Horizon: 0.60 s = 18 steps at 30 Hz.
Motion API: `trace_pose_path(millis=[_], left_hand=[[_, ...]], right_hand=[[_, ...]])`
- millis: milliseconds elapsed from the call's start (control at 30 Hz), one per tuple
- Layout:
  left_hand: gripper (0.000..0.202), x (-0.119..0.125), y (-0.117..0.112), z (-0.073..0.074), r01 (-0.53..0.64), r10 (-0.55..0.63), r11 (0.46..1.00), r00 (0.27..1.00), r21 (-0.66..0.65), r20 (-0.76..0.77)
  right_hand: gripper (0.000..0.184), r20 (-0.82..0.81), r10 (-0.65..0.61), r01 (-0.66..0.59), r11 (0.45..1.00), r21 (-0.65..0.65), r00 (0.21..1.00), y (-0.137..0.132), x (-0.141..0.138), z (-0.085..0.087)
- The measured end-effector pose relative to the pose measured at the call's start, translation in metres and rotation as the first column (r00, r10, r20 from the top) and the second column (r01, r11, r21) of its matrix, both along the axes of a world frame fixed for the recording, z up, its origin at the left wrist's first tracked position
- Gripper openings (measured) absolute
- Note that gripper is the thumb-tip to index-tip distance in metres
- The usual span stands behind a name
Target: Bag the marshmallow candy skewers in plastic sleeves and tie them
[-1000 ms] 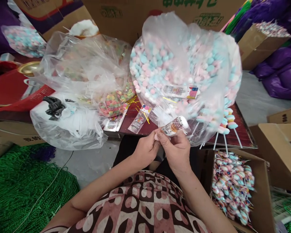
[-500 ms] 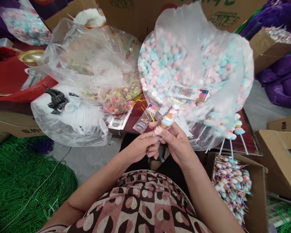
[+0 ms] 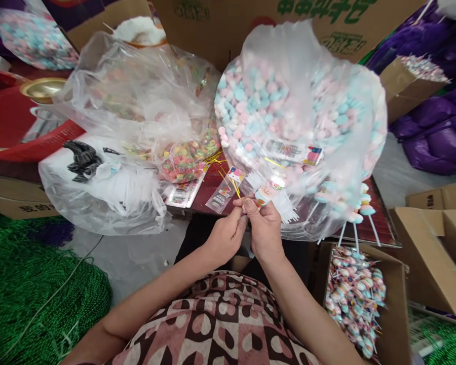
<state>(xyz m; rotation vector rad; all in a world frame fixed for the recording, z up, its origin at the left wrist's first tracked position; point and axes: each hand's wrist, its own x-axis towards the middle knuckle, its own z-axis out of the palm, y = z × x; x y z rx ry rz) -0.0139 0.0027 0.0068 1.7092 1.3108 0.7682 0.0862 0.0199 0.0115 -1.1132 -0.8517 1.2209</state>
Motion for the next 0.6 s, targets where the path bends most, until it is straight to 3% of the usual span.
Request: trace_pose_path(millis=[100, 267, 333, 400, 433, 500, 567, 600], left_hand=[[0.035, 0.0, -0.001, -0.003, 0.031, -0.025, 0.997, 0.996, 0.07, -0.08], [0.032, -0.003, 0.003, -0.01, 0.04, -0.024, 0.988, 0.994, 0.151, -0.106], [0.029, -0.005, 0.006, -0.009, 0.006, -0.001, 0.993, 0.999, 0.117, -0.038], [0.027, -0.009, 0.009, -0.007, -0.012, 0.015, 1.0, 0.985, -0.019, 0.17], [0.027, -0.011, 0.01, -0.006, 0.013, 0.03, 0.991, 0.946, -0.132, 0.323], [0.031, -0.016, 0.012, -0.003, 0.173, 0.09, 0.918, 0.784, -0.355, 0.615], [0.034, -0.019, 0.014, -0.001, 0.361, 0.154, 0.816, 0.618, -0.451, 0.771], [0.036, -0.02, 0.014, -0.001, 0.402, 0.171, 0.79, 0.58, -0.463, 0.796]], right_hand=[[0.018, 0.009, -0.019, 0.019, 1.0, 0.014, 1.0, 0.0, -0.001, 0.0], [0.017, 0.047, -0.007, 0.007, 1.0, -0.003, 0.999, 0.0, -0.005, 0.0], [0.017, 0.027, 0.029, -0.029, 1.0, -0.011, 0.999, -0.001, -0.004, 0.001], [0.019, -0.046, 0.121, -0.123, 0.992, -0.039, 0.992, -0.001, -0.001, 0.004], [0.022, -0.094, 0.18, -0.187, 0.98, -0.063, 0.979, -0.002, 0.001, 0.005], [0.031, -0.184, 0.283, -0.306, 0.946, -0.112, 0.941, -0.001, 0.005, 0.007], [0.035, -0.227, 0.314, -0.35, 0.927, -0.136, 0.922, -0.001, 0.006, 0.007], [0.034, -0.223, 0.304, -0.339, 0.931, -0.139, 0.926, 0.0, 0.005, 0.005]])
